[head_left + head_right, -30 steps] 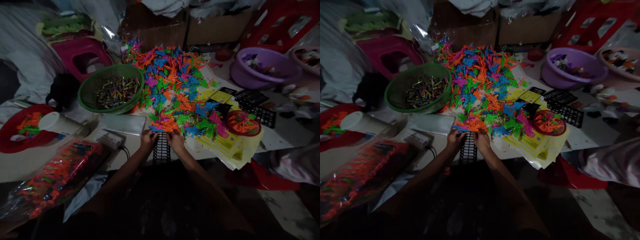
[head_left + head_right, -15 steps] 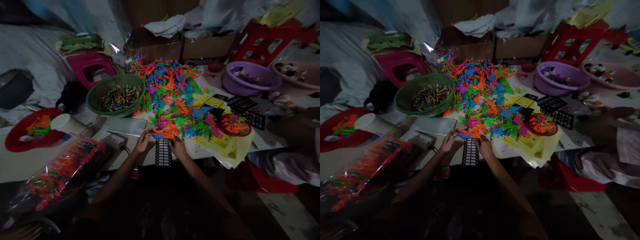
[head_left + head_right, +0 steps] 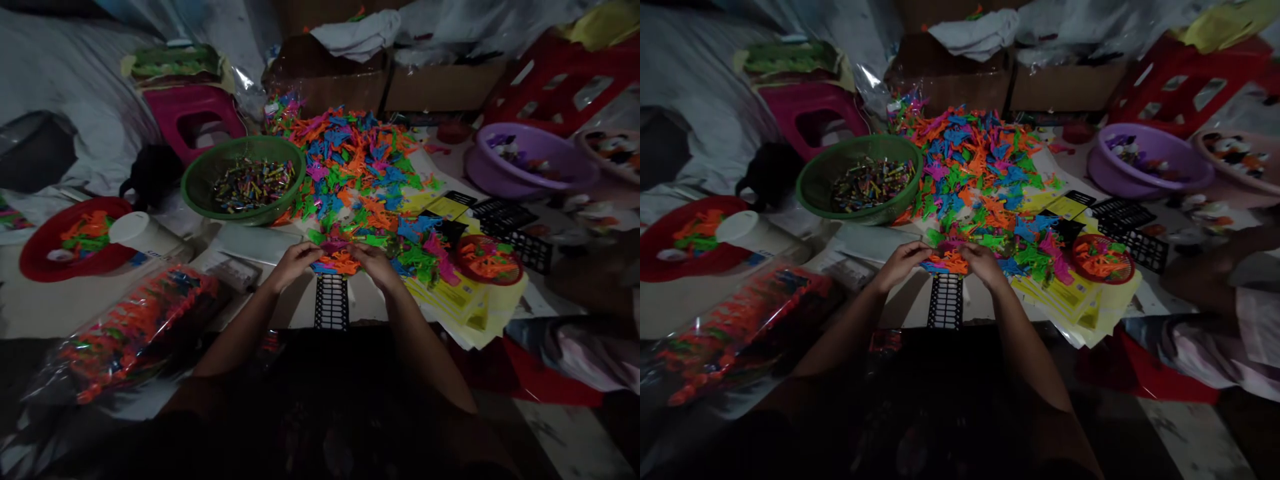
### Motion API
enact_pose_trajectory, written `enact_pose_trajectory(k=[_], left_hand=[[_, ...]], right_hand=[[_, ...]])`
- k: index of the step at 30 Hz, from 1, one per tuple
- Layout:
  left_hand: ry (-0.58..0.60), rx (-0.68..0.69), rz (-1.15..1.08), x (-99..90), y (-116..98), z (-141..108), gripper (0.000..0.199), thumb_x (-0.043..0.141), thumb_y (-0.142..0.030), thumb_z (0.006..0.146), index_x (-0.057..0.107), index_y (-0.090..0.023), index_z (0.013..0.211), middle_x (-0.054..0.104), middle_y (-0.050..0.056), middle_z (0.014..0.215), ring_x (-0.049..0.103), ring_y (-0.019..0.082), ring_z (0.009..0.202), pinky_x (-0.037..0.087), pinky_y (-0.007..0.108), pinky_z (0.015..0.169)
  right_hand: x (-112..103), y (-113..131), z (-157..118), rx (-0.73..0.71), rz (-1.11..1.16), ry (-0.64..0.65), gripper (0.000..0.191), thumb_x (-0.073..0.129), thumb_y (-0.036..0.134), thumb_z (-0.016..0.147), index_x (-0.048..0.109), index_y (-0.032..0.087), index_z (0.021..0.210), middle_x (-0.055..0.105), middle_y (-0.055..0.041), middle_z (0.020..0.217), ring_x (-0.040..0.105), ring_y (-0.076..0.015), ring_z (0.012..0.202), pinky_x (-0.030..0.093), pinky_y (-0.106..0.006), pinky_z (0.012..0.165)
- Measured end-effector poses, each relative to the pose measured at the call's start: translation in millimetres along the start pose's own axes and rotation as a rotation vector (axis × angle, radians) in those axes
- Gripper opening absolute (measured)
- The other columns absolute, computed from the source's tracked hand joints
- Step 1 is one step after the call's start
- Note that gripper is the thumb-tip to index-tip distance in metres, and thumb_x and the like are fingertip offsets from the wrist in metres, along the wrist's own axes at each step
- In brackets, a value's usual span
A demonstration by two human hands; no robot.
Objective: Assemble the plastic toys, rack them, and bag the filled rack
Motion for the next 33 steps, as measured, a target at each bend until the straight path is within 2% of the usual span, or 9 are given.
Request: enact_pose_trajectory(k=[4,9,12,17,21,24,29,33], left_hand=[[-0.005,-0.063,-0.081,-7.2,5.3,2.2,0.026,0.062,-0.039,0.067,0.061,-0.014,0.074,0.058,-0.001,0.067,0.052,0.009,0.061,0.039,0.02,0.059],[-0.036,-0.086,-0.072,-12.1,3.7,4.6,0.027,0.063,-0.04,0.066,0.059,-0.015,0.073,0.057,-0.003,0.065,0.052,0.009,0.06,0.04,0.021,0.058],[-0.061,-0.126,-0.046,-12.5,0.7,2.4,0.028,0.061,-0.042,0.066,0.058,-0.016,0.074,0.058,-0.002,0.066,0.053,0.011,0.061,0.041,0.021,0.056],[-0.008,-0.044,0.037,-7.3,-10.4,-2.4,0.028,0.06,-0.042,0.068,0.057,-0.015,0.072,0.057,-0.001,0.064,0.053,0.011,0.06,0.043,0.023,0.06],[-0.01,-0.058,0.043,-6.7,-8.8,-3.4,0.028,0.058,-0.043,0.07,0.058,-0.015,0.076,0.059,-0.001,0.067,0.053,0.011,0.06,0.043,0.022,0.059],[0.001,-0.059,0.041,-5.5,-7.4,-3.8,0.03,0.057,-0.043,0.071,0.06,-0.015,0.08,0.062,0.001,0.075,0.056,0.012,0.067,0.044,0.022,0.062],[-0.003,-0.023,0.06,-4.3,-12.2,-8.2,0.039,0.053,-0.047,0.075,0.059,-0.016,0.097,0.064,0.005,0.098,0.057,0.018,0.09,0.044,0.025,0.075],[-0.043,-0.049,0.061,-4.0,-15.4,-11.3,0.042,0.05,-0.05,0.076,0.059,-0.016,0.1,0.062,0.007,0.108,0.054,0.021,0.101,0.044,0.026,0.076]], right_hand=[[0.2,-2.2,2.8,0.014,0.035,0.031,0.027,0.055,0.041,0.063,0.064,0.017,0.072,0.061,0.0016,0.067,0.052,-0.0125,0.064,0.039,-0.025,0.062],[-5.6,-1.4,-0.2,-0.026,-0.057,0.09,0.024,0.052,0.035,0.062,0.065,0.018,0.074,0.063,0.0009,0.071,0.053,-0.0136,0.069,0.04,-0.025,0.066],[-5.8,-2.8,-0.8,-0.038,-0.087,0.079,0.026,0.049,0.036,0.064,0.064,0.019,0.075,0.064,0.0006,0.073,0.054,-0.0144,0.07,0.04,-0.026,0.066],[-1.7,-4.4,1.4,-0.069,-0.122,0.052,0.027,0.046,0.037,0.065,0.064,0.019,0.074,0.062,0.0006,0.07,0.053,-0.014,0.066,0.04,-0.025,0.063],[0.4,-2.2,-0.8,-0.101,-0.141,0.084,0.027,0.047,0.04,0.068,0.063,0.019,0.072,0.061,0.0015,0.067,0.053,-0.0139,0.067,0.04,-0.026,0.065],[-1.2,0.3,-4.2,-0.11,-0.125,0.084,0.03,0.048,0.043,0.071,0.064,0.019,0.075,0.062,0.0011,0.07,0.055,-0.0144,0.071,0.041,-0.027,0.069],[-6.7,-0.1,-8.3,-0.119,-0.005,0.052,0.037,0.052,0.051,0.072,0.064,0.02,0.089,0.065,-0.0005,0.088,0.057,-0.0157,0.088,0.041,-0.029,0.082],[-12.0,-6.1,-10.0,-0.118,0.019,0.004,0.04,0.053,0.054,0.071,0.063,0.02,0.09,0.065,-0.0003,0.088,0.058,-0.0149,0.084,0.043,-0.029,0.079]])
Point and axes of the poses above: each hand's wrist, its own z-axis towards the middle knuckle, its own x-axis out of the palm, y = z × x, the point moved 6 cm from there along z, towards the middle knuckle
